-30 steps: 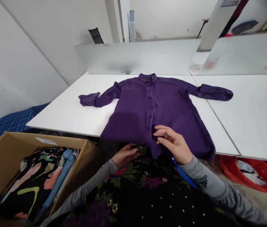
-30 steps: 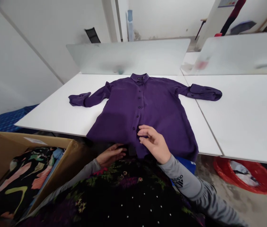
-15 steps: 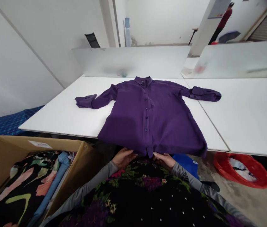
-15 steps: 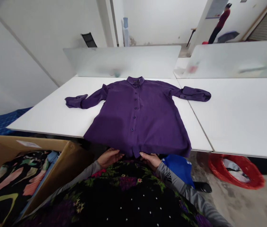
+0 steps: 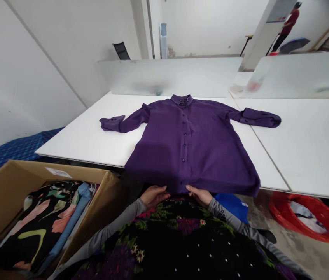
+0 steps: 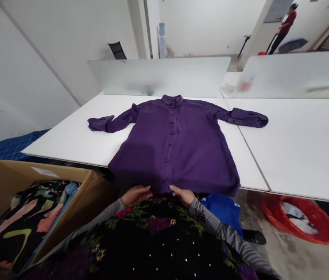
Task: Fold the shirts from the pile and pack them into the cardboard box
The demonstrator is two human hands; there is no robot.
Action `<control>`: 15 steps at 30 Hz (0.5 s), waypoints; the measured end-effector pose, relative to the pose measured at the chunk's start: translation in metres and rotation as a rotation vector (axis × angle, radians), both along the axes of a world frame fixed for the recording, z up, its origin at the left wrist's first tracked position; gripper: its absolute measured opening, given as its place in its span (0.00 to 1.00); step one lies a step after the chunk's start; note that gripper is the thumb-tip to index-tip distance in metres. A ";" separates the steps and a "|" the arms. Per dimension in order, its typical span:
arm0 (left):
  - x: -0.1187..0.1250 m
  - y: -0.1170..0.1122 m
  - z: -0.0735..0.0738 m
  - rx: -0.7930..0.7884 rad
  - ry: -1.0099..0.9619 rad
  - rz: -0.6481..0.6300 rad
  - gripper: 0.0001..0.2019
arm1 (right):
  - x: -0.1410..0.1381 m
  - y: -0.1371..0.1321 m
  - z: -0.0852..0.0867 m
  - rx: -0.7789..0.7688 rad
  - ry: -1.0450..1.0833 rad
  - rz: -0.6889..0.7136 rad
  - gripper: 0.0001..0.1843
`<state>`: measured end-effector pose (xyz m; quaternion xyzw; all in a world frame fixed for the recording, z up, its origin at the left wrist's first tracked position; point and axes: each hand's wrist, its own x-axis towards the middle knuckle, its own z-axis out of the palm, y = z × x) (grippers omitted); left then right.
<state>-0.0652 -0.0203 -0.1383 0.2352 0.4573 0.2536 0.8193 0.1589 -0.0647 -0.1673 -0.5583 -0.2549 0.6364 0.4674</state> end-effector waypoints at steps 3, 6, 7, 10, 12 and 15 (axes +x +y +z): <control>0.000 -0.001 0.000 -0.002 0.028 0.041 0.12 | 0.002 -0.003 -0.004 0.040 -0.033 0.087 0.26; -0.002 -0.002 -0.002 -0.003 0.045 0.054 0.14 | 0.005 -0.005 -0.005 0.066 -0.076 0.163 0.27; -0.003 -0.003 -0.002 -0.002 0.049 0.063 0.14 | 0.006 -0.006 -0.003 0.070 -0.104 0.186 0.27; -0.007 -0.005 -0.002 0.012 0.049 0.093 0.15 | 0.007 -0.006 0.009 0.083 -0.286 0.225 0.28; -0.009 -0.006 0.000 0.028 0.040 0.105 0.16 | 0.006 -0.005 0.018 0.112 -0.424 0.245 0.28; -0.009 -0.008 0.005 0.056 -0.008 0.127 0.13 | 0.004 -0.003 0.025 0.150 -0.504 0.306 0.26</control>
